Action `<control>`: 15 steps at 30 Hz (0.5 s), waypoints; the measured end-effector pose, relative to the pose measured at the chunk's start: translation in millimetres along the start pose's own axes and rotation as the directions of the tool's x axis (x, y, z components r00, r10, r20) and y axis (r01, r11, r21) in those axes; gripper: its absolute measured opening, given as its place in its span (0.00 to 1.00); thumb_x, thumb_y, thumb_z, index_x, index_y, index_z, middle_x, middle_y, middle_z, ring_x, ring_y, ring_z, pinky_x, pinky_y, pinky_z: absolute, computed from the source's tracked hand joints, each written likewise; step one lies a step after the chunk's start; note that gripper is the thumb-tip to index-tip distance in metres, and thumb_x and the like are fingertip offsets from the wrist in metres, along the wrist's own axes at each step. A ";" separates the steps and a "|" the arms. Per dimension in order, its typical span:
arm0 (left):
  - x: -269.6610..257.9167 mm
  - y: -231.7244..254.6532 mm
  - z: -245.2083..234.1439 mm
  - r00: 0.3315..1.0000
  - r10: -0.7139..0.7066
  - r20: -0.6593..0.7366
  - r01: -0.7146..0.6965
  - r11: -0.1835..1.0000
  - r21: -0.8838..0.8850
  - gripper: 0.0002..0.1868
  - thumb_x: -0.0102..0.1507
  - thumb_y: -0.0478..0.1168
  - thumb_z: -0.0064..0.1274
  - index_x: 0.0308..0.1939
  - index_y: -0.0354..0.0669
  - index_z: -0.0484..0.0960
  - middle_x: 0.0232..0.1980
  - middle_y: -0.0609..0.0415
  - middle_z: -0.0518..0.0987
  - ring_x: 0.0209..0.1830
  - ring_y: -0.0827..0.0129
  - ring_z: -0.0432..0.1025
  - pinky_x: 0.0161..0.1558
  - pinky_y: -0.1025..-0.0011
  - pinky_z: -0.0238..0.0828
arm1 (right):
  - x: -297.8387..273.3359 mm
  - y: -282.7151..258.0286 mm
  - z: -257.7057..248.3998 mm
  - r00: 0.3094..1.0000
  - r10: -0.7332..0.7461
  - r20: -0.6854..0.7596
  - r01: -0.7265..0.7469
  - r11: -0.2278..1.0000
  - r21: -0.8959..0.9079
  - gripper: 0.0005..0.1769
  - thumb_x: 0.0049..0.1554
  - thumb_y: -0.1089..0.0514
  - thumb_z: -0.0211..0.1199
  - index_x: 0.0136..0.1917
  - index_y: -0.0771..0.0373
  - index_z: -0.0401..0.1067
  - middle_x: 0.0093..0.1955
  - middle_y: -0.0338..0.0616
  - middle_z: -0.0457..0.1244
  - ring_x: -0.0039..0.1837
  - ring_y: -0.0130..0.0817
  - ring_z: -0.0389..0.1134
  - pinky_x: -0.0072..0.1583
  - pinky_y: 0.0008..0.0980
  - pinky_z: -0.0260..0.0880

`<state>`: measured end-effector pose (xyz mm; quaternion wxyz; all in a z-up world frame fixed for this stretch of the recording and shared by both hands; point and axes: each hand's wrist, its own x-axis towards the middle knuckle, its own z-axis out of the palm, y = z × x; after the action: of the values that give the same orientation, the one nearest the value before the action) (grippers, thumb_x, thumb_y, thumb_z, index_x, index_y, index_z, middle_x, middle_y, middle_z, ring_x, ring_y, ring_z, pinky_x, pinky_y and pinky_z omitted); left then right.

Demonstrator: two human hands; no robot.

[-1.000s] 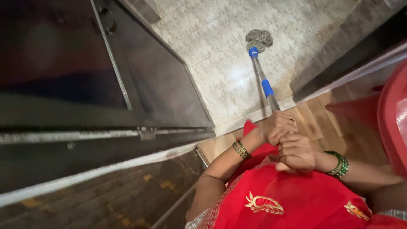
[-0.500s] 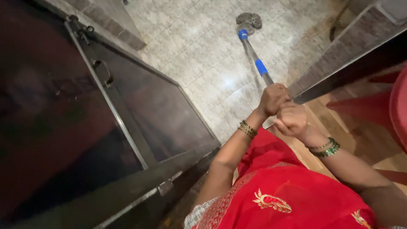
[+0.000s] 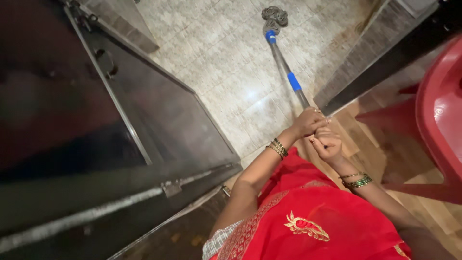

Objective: The person mops a tiled floor using a string mop with a blue handle. They move the mop back and forth in a repetitive motion, cleaning the area near a metal shutter and a red plastic chair.

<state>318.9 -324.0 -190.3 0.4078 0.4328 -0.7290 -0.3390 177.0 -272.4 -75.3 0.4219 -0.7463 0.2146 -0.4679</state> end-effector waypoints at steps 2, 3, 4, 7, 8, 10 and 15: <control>-6.1 22.1 12.1 0.998 0.069 -0.008 -0.069 0.997 0.031 0.21 0.65 0.49 0.50 0.20 0.43 0.79 0.25 0.47 0.77 0.33 0.53 0.72 0.45 0.58 0.64 | -14.6 -18.1 -9.9 1.000 0.007 0.015 -0.007 1.000 -0.025 0.18 0.53 0.73 0.62 0.25 0.68 0.60 0.27 0.46 0.56 0.32 0.40 0.59 0.42 0.37 0.59; -9.3 33.6 17.5 0.998 0.068 -0.014 -0.067 0.997 0.039 0.21 0.64 0.49 0.50 0.20 0.43 0.80 0.25 0.47 0.77 0.32 0.53 0.72 0.45 0.58 0.64 | -20.1 -28.1 -15.4 1.000 0.010 0.021 -0.009 0.999 -0.039 0.19 0.52 0.72 0.62 0.25 0.68 0.59 0.27 0.46 0.56 0.32 0.40 0.59 0.41 0.37 0.59; -13.6 44.7 22.5 0.998 0.066 -0.020 -0.065 0.997 0.047 0.20 0.63 0.49 0.51 0.20 0.44 0.81 0.25 0.47 0.78 0.31 0.53 0.72 0.44 0.58 0.63 | -24.9 -38.6 -19.4 0.999 0.000 0.032 0.001 0.999 -0.044 0.19 0.52 0.72 0.62 0.25 0.67 0.59 0.27 0.46 0.57 0.32 0.40 0.59 0.41 0.37 0.59; -29.8 78.4 37.3 0.998 0.006 -0.056 -0.008 0.999 -0.040 0.17 0.63 0.49 0.51 0.26 0.45 0.84 0.29 0.47 0.80 0.35 0.54 0.74 0.45 0.61 0.64 | -38.3 -75.4 -28.9 0.997 0.000 0.078 0.007 0.997 -0.081 0.19 0.51 0.71 0.64 0.24 0.66 0.59 0.26 0.47 0.57 0.30 0.40 0.57 0.40 0.38 0.58; -36.1 90.6 42.0 0.996 0.008 -0.086 -0.014 0.998 -0.059 0.16 0.63 0.49 0.51 0.26 0.45 0.84 0.30 0.48 0.80 0.35 0.55 0.74 0.46 0.61 0.65 | -41.7 -88.7 -32.6 0.995 0.018 0.101 -0.007 0.994 -0.109 0.20 0.50 0.70 0.66 0.24 0.67 0.59 0.26 0.47 0.56 0.30 0.40 0.57 0.39 0.38 0.57; -50.2 117.3 50.5 0.990 0.011 -0.143 -0.025 0.995 -0.096 0.16 0.64 0.48 0.50 0.27 0.44 0.84 0.31 0.50 0.81 0.36 0.56 0.75 0.48 0.61 0.66 | -47.8 -115.9 -40.4 0.988 0.027 0.155 -0.007 0.992 -0.124 0.21 0.50 0.68 0.68 0.23 0.66 0.59 0.25 0.47 0.55 0.29 0.41 0.56 0.39 0.39 0.56; -79.4 186.3 58.9 0.991 0.031 -0.128 -0.048 0.990 -0.134 0.19 0.65 0.48 0.47 0.29 0.41 0.85 0.33 0.48 0.82 0.36 0.54 0.75 0.45 0.60 0.69 | -63.1 -173.9 -65.6 0.938 -0.094 0.333 0.109 0.994 -0.026 0.22 0.48 0.60 0.71 0.21 0.63 0.60 0.23 0.45 0.55 0.28 0.41 0.57 0.37 0.41 0.57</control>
<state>223.8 -169.9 -82.2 0.4879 0.4099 -0.6855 -0.3521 76.7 -159.5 50.1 0.4108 -0.8335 0.1122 -0.3520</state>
